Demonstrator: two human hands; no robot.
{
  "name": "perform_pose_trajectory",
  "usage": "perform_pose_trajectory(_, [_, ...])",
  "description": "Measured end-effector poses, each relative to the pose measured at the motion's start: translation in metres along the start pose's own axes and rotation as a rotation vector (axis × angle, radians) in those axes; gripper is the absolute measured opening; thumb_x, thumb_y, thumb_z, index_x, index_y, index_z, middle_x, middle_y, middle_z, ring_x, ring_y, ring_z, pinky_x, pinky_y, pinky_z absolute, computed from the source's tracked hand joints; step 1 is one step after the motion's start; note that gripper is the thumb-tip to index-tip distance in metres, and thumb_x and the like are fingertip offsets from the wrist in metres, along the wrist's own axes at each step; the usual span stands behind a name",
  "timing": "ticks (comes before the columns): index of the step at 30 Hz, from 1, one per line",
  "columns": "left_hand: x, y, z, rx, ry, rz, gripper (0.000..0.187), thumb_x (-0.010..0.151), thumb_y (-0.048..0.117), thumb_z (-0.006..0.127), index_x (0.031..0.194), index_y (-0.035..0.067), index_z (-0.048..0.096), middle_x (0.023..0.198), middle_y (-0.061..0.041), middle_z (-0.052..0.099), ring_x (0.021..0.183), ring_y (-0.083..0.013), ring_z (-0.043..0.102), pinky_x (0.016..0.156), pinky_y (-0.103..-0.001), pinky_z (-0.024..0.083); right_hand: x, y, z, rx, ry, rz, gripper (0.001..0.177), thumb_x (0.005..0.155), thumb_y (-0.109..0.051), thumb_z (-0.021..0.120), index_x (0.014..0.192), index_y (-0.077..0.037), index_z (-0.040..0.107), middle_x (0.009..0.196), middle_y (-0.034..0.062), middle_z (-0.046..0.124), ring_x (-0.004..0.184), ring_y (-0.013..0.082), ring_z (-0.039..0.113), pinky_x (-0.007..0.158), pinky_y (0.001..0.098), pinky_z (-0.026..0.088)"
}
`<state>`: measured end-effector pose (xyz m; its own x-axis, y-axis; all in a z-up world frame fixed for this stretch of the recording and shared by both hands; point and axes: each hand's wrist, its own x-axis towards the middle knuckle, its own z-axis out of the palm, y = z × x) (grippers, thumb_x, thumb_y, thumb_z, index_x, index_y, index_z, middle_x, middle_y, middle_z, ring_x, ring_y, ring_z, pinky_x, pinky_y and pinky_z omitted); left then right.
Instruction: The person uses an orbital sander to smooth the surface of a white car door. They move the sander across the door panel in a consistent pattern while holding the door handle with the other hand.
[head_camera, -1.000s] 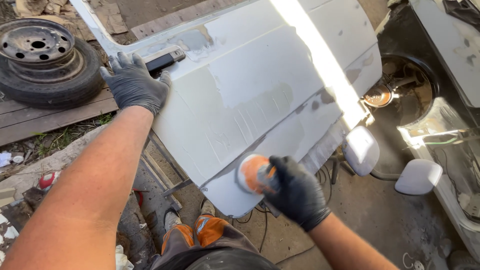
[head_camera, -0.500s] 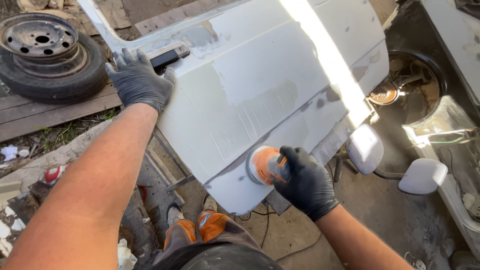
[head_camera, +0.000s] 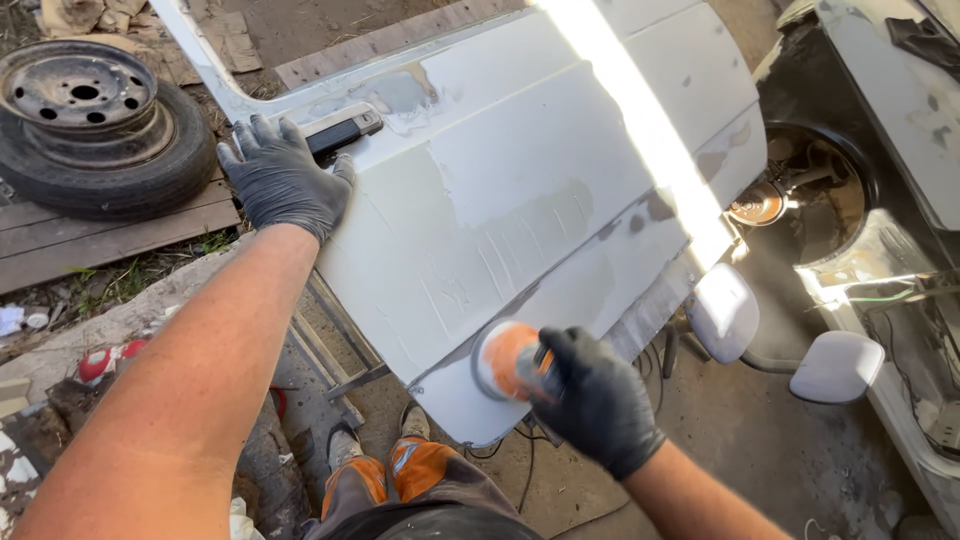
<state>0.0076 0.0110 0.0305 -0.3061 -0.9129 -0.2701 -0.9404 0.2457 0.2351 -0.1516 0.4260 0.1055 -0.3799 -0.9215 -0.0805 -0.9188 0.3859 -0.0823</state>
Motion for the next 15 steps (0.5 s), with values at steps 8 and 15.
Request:
perform_pose_trajectory(8, [-0.009,-0.002,-0.005,-0.017,0.011,0.001,0.095,0.101,0.064,0.052,0.173,0.006,0.034,0.18,-0.025,0.028,0.168,-0.0422,0.018,0.132,-0.064,0.012,0.001,-0.016,-0.015,0.001,-0.075,-0.018,0.073,0.07,-0.049,0.089,0.135,-0.025,0.065,0.112,0.0078,0.071,0.097,0.0414,0.074,0.074,0.0545,0.065])
perform_pose_trajectory(15, [0.031,-0.012,0.051,0.064,0.195,0.049,0.104,0.091,0.074,0.043,0.17,0.008,0.041,0.176,-0.031,0.032,0.162,-0.0483,0.026,0.128,-0.068,0.009,0.0,-0.03,-0.018,-0.063,-0.021,-0.034,0.057,0.068,-0.029,0.081,0.121,-0.022,0.062,0.101,0.004,0.067,0.073,0.035,0.07,0.055,0.0486,0.059])
